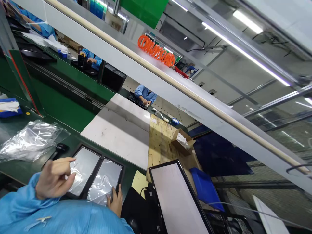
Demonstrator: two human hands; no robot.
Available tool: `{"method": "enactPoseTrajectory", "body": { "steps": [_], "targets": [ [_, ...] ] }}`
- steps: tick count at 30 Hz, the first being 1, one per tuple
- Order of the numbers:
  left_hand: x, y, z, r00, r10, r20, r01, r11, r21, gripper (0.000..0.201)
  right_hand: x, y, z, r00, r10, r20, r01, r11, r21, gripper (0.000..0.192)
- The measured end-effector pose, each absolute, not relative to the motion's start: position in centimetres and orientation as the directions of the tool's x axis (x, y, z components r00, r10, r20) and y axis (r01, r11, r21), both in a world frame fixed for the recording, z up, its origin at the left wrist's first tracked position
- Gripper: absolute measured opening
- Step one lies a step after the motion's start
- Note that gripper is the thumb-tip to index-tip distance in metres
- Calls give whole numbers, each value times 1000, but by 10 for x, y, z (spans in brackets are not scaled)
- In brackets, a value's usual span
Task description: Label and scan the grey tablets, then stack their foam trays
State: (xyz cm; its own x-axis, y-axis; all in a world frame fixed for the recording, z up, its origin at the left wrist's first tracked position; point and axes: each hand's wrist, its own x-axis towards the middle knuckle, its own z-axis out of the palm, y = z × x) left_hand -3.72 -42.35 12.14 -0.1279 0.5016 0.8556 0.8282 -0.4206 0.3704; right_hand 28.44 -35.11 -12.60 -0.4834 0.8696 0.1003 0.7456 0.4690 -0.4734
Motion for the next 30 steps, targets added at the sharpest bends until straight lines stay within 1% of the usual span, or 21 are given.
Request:
{"method": "enactPoseTrajectory", "body": {
  "steps": [1, 5, 7, 8, 10, 12, 14, 16, 18, 19, 20, 23, 25, 27, 29, 30],
  "targets": [
    [-38, -416, 112, -126, 490, 863, 827, -429, 365, 96, 284, -351, -125, -472, 878, 82, 761, 453, -465, 43],
    [-40, -403, 95, -47, 490, 871, 821, -478, 313, 98, 277, -354, -124, -391, 920, 0, 841, 358, -405, 51],
    [-44, -399, 93, -31, 475, 879, 820, -491, 295, 100, 274, -357, -122, -406, 914, 2, 835, 371, -406, 49],
    [-46, -396, 91, -43, 485, 873, 827, -474, 304, 99, 274, -358, -121, -419, 908, 5, 827, 384, -409, 47],
    [-48, -391, 79, -88, 560, 824, 849, -391, 356, 93, 273, -358, -114, -437, 900, -5, 825, 398, -401, 46],
    [-41, -391, 59, -114, 678, 726, 871, -283, 402, 84, 275, -356, -103, -448, 893, -28, 833, 407, -375, 45],
    [-25, -398, 36, -79, 763, 641, 891, -234, 389, 77, 278, -352, -89, -510, 860, -21, 804, 467, -368, 44],
    [-4, -409, 19, -40, 789, 613, 897, -242, 369, 73, 283, -348, -77, -620, 785, 11, 722, 576, -384, 46],
    [16, -422, 14, -54, 761, 646, 889, -258, 378, 72, 286, -347, -75, -682, 730, 41, 661, 640, -392, 46],
    [23, -428, 17, -78, 738, 670, 884, -260, 389, 73, 287, -347, -80, -673, 738, 54, 666, 636, -389, 45],
    [27, -434, 21, -104, 716, 690, 881, -255, 398, 73, 288, -349, -87, -638, 767, 70, 692, 611, -385, 43],
    [28, -451, 40, -152, 688, 710, 900, -201, 387, 74, 290, -354, -126, -474, 868, 146, 776, 490, -397, 42],
    [25, -464, 48, -163, 692, 704, 915, -161, 371, 76, 292, -357, -155, -413, 890, 192, 783, 455, -425, 44],
    [23, -477, 47, -183, 698, 692, 917, -132, 376, 78, 295, -356, -179, -400, 891, 216, 767, 455, -453, 46],
    [23, -488, 37, -262, 728, 634, 896, -62, 441, 77, 298, -353, -193, -402, 890, 213, 754, 454, -475, 47],
    [22, -492, 30, -320, 749, 580, 872, -7, 490, 76, 299, -351, -197, -400, 894, 204, 751, 447, -485, 47]
  ]
}}
